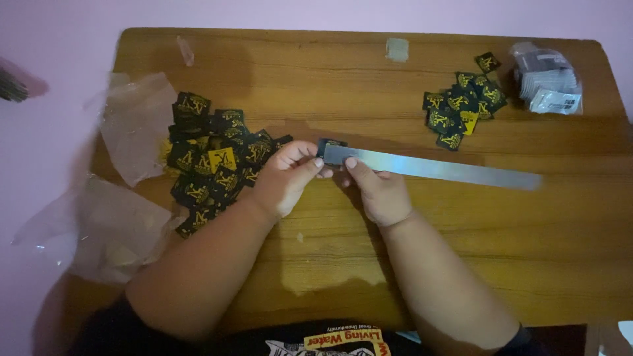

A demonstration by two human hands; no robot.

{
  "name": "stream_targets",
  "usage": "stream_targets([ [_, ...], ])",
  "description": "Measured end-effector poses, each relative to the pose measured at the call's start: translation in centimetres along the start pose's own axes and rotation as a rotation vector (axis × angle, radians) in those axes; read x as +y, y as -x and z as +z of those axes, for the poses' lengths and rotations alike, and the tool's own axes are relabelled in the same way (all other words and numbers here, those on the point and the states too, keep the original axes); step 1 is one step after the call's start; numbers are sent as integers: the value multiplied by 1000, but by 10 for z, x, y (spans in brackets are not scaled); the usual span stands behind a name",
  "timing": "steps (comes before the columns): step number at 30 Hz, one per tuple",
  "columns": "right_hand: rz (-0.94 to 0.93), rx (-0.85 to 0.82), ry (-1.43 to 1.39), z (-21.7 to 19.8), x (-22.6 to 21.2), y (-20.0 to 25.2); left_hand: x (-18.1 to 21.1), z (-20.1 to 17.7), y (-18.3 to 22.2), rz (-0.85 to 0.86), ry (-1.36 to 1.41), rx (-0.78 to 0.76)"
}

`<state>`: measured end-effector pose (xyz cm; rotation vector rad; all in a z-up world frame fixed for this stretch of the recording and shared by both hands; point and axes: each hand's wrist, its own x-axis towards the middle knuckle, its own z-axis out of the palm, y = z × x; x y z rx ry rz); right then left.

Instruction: Measuring the dimensions of small clothing labels using a metal ruler on a wooden table.

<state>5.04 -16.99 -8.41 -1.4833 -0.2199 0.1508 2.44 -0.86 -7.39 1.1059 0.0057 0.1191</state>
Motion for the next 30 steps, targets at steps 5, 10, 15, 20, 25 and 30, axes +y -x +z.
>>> stream_targets([
  [5, -16, 70, 45, 10, -18, -2, -10, -13, -1, -42, 15, -13],
  [10, -17, 75, 66, 6, -6, 1, -19, -22, -6, -43, 48, 31],
  [15, -94, 40, 95, 2, -7, -3, -16, -22, -8, -27, -109, -44],
  [20, -90, -3, 126, 3, -16, -1, -7, -18, -4, -15, -114, -6],
  [25, -102, -28, 150, 1, -7, -4, -12, -20, -5, -12, -77, 4],
  [30, -97, -31, 137, -1, 3, -8, 4, -12, -1, -67, -171, -12],
])
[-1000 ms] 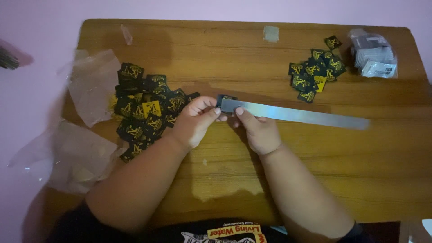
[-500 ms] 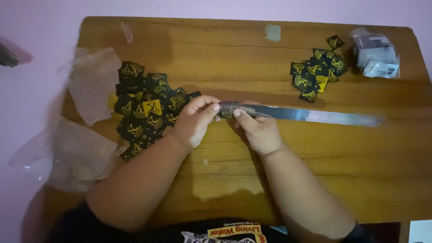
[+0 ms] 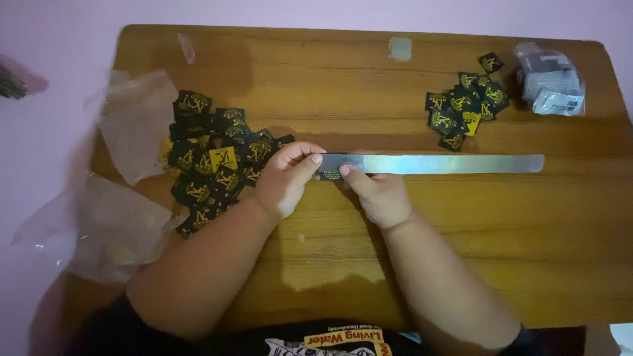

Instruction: Measuring the dimensions of small clothing labels using a metal ruler on a wooden table.

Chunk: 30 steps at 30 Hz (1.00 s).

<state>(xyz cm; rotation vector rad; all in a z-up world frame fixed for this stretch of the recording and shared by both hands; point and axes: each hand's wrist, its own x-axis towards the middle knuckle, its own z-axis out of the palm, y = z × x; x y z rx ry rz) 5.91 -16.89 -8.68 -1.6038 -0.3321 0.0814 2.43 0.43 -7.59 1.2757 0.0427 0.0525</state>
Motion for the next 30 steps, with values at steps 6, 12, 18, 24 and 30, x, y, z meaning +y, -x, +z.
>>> stream_targets([
  [6, 55, -10, -99, 6, -12, 4, -10, -5, -4, -13, -43, -19],
  [12, 23, -12, -13, 3, -21, 3, 10, 2, 1, -8, -106, -48],
  [18, -89, -88, 10, 1, -12, 1, 16, 7, 10, 45, -227, -95],
  [24, 13, -43, 15, 3, -43, 3, -16, -2, -7, 34, 58, -31],
  [30, 72, 60, 41, 0, -10, 9, -12, 2, -4, -20, 320, -11],
])
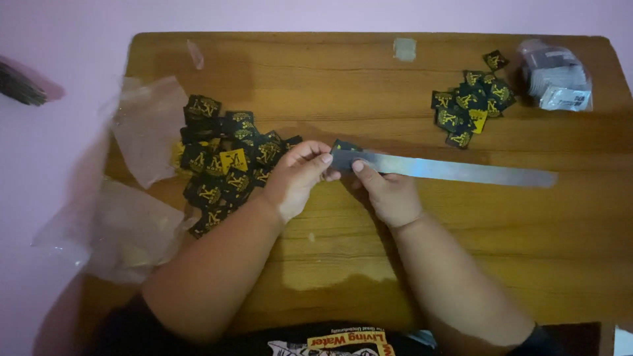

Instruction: Measuring the dimensions of small clothing labels using a metal ruler on a wooden table.

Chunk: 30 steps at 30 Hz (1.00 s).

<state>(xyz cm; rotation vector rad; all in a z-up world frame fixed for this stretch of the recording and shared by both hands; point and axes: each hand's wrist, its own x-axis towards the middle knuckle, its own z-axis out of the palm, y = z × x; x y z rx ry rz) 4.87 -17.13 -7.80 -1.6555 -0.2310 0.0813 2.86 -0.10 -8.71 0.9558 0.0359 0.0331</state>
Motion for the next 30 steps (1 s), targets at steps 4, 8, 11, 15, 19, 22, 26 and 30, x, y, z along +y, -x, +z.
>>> stream_targets([
  [4, 142, 79, 126, 2, -6, 4, 0, 3, 1, 11, -100, -60],
  [8, 13, 87, 86, 10, -21, 1, 11, 9, 5, 6, -179, -97],
  [11, 30, 117, 52, 9, -23, 2, 11, 8, 4, 3, -207, -110],
  [15, 28, 51, 152, 5, -22, 3, 32, 23, 16, 2, -263, -26],
  [19, 119, 88, 208, 5, -24, 6, 13, 14, 7, 16, -263, 2],
  [22, 166, 100, 212, 8, -29, 5, 2, 6, 3, -5, -224, 12],
  [26, 163, 128, 156, 4, -20, 3, 1, 1, 2, -5, -261, -21],
  [30, -48, -6, 36, 4, -8, 2, 28, 14, 12, -15, -314, -59],
])
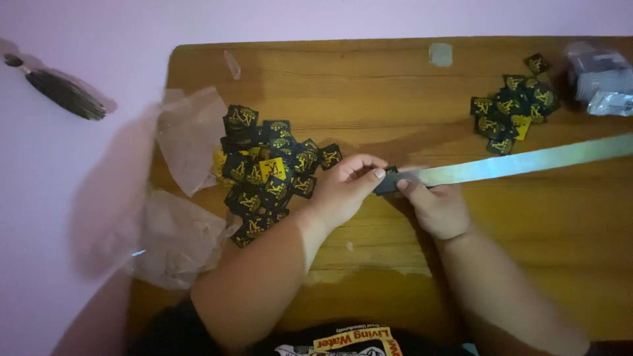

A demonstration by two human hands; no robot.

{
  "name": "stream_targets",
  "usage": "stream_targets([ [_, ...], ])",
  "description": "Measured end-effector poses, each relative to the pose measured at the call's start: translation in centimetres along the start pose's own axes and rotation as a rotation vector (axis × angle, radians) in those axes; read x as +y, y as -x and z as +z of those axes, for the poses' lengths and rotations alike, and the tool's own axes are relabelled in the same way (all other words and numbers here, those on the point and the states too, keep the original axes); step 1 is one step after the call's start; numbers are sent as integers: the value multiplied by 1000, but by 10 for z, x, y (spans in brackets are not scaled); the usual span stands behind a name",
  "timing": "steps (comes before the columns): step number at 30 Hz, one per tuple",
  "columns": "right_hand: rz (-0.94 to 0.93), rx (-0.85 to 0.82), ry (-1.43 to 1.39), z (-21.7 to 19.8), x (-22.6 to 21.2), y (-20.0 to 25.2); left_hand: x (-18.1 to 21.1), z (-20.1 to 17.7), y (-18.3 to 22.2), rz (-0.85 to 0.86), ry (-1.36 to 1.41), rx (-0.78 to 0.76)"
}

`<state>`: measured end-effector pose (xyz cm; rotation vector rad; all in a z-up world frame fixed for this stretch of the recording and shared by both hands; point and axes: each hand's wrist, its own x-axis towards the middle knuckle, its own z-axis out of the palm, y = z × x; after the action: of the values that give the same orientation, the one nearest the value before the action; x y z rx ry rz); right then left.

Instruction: Measuring the dimensions of small clothing labels using a metal ruler on a wooden table.

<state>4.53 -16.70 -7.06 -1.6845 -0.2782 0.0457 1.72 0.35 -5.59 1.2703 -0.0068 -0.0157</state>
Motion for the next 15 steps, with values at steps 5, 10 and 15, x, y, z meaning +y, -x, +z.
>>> stream_targets([
  [5, -38, 6, 132, -14, 4, -2, -17, 3, -6, -12, 58, 67],
  [10, 331, 116, 459, 0, -24, 3, -23, 3, -9, 33, 188, 82],
  [15, 36, 150, 186, 6, -19, 1, -26, 4, -10, -1, 187, 40],
])
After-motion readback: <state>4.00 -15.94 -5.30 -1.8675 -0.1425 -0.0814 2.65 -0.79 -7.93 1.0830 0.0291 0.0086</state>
